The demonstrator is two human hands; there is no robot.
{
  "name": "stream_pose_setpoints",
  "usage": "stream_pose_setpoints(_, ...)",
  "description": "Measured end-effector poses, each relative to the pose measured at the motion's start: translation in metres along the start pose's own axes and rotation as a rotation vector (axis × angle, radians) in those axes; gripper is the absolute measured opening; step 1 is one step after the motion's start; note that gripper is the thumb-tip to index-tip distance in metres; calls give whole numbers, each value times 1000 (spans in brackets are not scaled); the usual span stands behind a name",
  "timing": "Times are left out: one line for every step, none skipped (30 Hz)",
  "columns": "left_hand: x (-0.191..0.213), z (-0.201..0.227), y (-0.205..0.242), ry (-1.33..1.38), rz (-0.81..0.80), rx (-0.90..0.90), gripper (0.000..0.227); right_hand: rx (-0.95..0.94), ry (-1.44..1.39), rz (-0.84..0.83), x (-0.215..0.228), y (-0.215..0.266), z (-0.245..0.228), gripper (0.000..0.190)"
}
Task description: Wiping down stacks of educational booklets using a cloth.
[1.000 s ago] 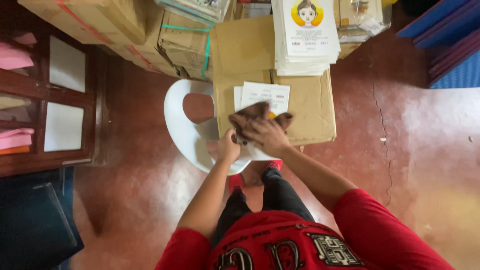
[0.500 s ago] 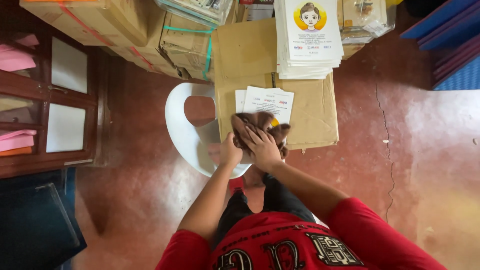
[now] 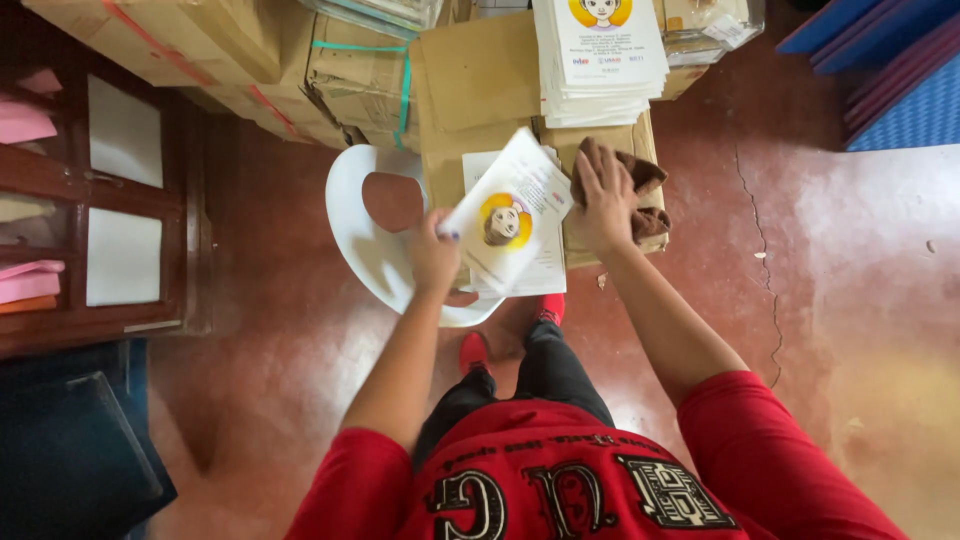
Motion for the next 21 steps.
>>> stream_pose_setpoints(7, 10, -11, 0, 0, 0, 39, 0, 0, 0, 11, -6, -20, 85)
stream_pose_setpoints(14, 22, -21, -12, 45, -181, 36, -35, -109, -46, 22, -11, -40, 86)
stream_pose_setpoints(21, 34, -32, -25, 89, -363, 35, -70, -218, -92, 33, -18, -60, 89)
stream_pose_setpoints(31, 53, -38, -25, 89, -364, 35, -71, -219, -91, 36, -21, -64, 89)
stream_pose_setpoints(39, 76, -43, -6, 33, -556, 36, -13, -159, -62, 39, -26, -67, 88)
stream_pose_setpoints(47, 98, -49, 14, -24, -747, 36, 44, -100, -34, 42, -32, -70, 88)
stream_pose_setpoints(53, 112, -49, 14, -23, -748, 36, 45, -100, -32, 23, -33, -49, 88)
stream_pose_setpoints(59, 126, -48, 28, -51, -794, 38, 26, -67, 62, 6, -35, -27, 58)
stream_pose_setpoints(65, 140, -49, 42, -81, -840, 40, 7, -35, 158, -12, -37, -5, 28)
stream_pose_setpoints(67, 145, -43, 41, -80, -843, 40, 7, -36, 161, -2, -36, -4, 28)
stream_pose_setpoints(71, 152, -39, 111, 122, -825, 45, -69, -111, 243, 10, -36, 0, 24)
stream_pose_setpoints(73, 158, -36, 182, 324, -801, 53, -145, -186, 325, 21, -37, 4, 21)
stream_pose_setpoints(62, 147, -33, 183, 322, -804, 53, -147, -184, 328, 42, -39, -5, 21)
stream_pose_setpoints(51, 135, -31, 216, 378, -677, 53, -208, -407, 422, 63, -40, -13, 23)
stream_pose_setpoints(40, 123, -31, 249, 432, -551, 55, -267, -630, 518, 85, -43, -20, 24)
stream_pose_setpoints(21, 113, -24, 253, 430, -556, 55, -267, -628, 524, 90, -46, -18, 24)
stream_pose_setpoints(2, 102, -18, 345, 305, -501, 61, -371, -775, 508, 94, -49, -14, 22)
stream_pose_setpoints(-17, 92, -12, 435, 179, -445, 69, -475, -922, 488, 99, -53, -11, 21)
stream_pose_setpoints(-23, 101, -9, 436, 177, -447, 69, -475, -921, 491, 100, -54, -16, 21)
stream_pose_setpoints(-32, 109, -6, 495, -13, -305, 71, -536, -947, 491, 102, -55, -19, 21)
stream_pose_setpoints(-41, 118, -4, 549, -203, -162, 73, -593, -971, 492, 104, -58, -22, 21)
Point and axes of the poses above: each hand's wrist, its own y-axis away from the middle knuckle, its own x-axis out of the back of the hand, z = x × y, the point moved 1 cm from there along -y, towards the middle knuckle, and after that the axes turned 5 degrees about z, right-handed, at the moved point
